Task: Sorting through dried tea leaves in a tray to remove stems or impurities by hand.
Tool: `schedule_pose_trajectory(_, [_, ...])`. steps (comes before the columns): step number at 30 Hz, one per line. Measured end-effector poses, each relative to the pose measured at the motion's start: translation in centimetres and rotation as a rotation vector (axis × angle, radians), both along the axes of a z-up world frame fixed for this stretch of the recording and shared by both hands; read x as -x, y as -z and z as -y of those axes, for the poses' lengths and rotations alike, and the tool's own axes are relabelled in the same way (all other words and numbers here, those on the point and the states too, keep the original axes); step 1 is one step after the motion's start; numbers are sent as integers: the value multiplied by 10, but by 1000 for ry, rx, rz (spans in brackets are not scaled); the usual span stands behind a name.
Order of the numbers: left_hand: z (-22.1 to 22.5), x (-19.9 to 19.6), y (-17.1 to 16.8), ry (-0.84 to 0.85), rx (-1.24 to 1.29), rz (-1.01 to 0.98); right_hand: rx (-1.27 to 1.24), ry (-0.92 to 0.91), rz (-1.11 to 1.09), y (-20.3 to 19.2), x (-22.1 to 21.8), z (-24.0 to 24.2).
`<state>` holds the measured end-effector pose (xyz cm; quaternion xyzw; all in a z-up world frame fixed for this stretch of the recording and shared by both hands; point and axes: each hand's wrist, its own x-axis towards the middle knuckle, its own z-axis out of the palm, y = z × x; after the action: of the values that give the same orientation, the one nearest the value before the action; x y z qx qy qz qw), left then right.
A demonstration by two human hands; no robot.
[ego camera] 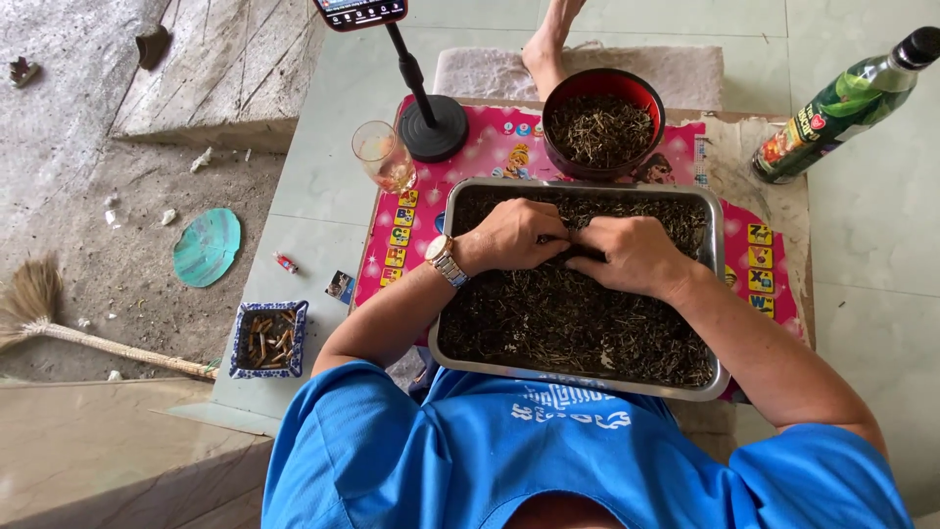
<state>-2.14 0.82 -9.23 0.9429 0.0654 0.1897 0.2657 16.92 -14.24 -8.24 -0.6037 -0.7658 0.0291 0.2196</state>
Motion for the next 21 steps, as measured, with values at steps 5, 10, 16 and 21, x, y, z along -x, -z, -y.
schedule_pose_trajectory(5, [3,2,-6,-20,-43,52,-46,4,67,26,-9,-4])
schedule_pose_trajectory(10, [1,1,-13,-65,-73,114,-79,18,53,16,-4,-2])
schedule_pose_trajectory(16, [-23,-29,-26,-202,-148,165,-102,-58,31,18,-9,-1])
schedule_pose_trajectory(21, [-47,-80,-51,-389,-168,15,-172,-28,37,26,-11,-2])
